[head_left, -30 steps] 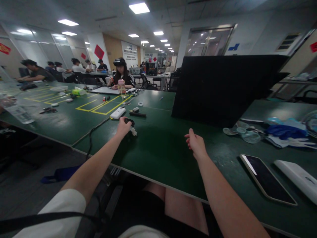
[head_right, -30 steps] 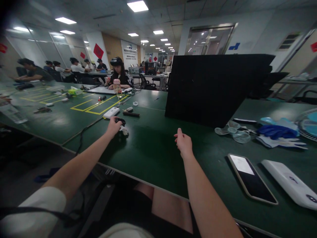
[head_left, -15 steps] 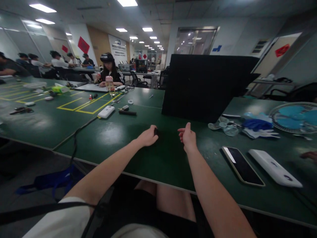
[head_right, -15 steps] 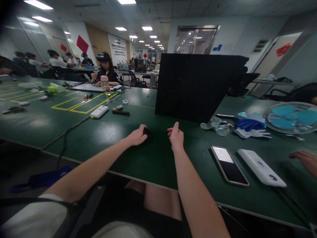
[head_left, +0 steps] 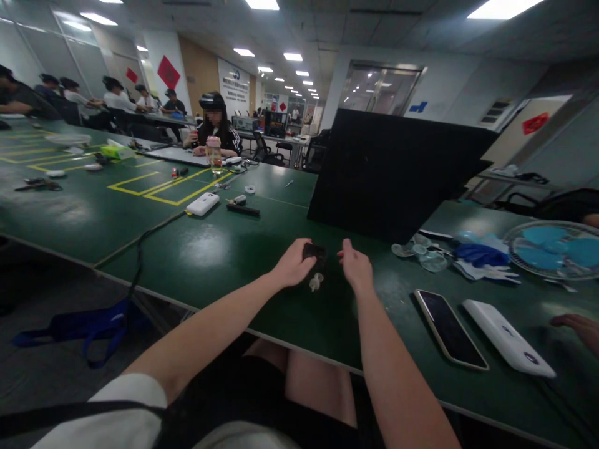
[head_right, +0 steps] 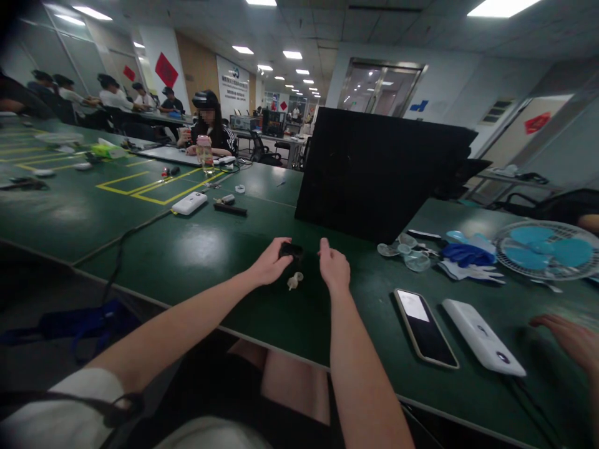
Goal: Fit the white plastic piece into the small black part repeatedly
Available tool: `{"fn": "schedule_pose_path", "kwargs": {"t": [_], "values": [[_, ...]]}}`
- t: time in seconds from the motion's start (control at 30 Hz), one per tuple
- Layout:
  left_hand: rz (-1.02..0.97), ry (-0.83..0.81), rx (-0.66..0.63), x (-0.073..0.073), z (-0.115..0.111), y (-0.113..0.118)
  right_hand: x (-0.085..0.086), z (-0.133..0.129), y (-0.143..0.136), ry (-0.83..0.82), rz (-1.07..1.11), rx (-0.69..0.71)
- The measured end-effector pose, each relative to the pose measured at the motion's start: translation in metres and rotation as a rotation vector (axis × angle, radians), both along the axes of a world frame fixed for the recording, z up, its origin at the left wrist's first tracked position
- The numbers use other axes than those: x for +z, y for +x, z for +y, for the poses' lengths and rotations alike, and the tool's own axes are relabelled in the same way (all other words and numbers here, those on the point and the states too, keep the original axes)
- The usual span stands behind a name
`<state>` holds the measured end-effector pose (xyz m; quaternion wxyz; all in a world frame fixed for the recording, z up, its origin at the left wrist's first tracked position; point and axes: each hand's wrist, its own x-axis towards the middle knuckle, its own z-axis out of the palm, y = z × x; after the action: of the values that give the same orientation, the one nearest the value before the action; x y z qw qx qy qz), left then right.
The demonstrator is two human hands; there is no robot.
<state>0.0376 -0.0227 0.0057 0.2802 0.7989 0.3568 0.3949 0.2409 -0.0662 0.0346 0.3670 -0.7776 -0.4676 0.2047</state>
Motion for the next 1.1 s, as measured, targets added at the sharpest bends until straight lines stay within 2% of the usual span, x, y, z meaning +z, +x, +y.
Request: {"fn": "schedule_pose_path", "kwargs": {"t": [0.07, 0.13, 0.27, 0.53, 0.73, 0.83, 0.93, 1.0, 1.1], "values": [[-0.044, -0.017, 0.165, 0.0, 0.017, -0.024, 0.001, -0.003, -0.012, -0.078, -0.231, 0.137], [-0.024, -0.06, 0.285, 0.0, 0.031, -0.044, 0.0, -0.005, -0.023, -0.134, -0.368, 0.263], [0.052, -0.118, 0.371, -0.004, 0.043, -0.06, -0.006, -0.005, -0.031, -0.212, -0.464, 0.398], [0.086, -0.156, 0.3, -0.005, 0.038, -0.056, -0.008, -0.002, -0.005, -0.243, -0.382, 0.52], [0.093, -0.114, 0.148, -0.002, 0.028, -0.052, -0.009, -0.002, -0.002, -0.209, -0.403, 0.399], [0.134, -0.099, 0.102, -0.004, 0.026, -0.048, -0.008, 0.0, -0.006, -0.169, -0.371, 0.383], [0.188, -0.084, 0.061, -0.007, 0.025, -0.046, -0.006, -0.001, -0.016, -0.069, -0.353, 0.367], [0.209, -0.068, 0.027, -0.008, 0.024, -0.044, -0.004, -0.004, -0.026, 0.059, -0.331, 0.349], [0.233, -0.039, -0.03, -0.008, 0.022, -0.043, -0.004, -0.009, -0.043, 0.243, -0.257, 0.432]]}}
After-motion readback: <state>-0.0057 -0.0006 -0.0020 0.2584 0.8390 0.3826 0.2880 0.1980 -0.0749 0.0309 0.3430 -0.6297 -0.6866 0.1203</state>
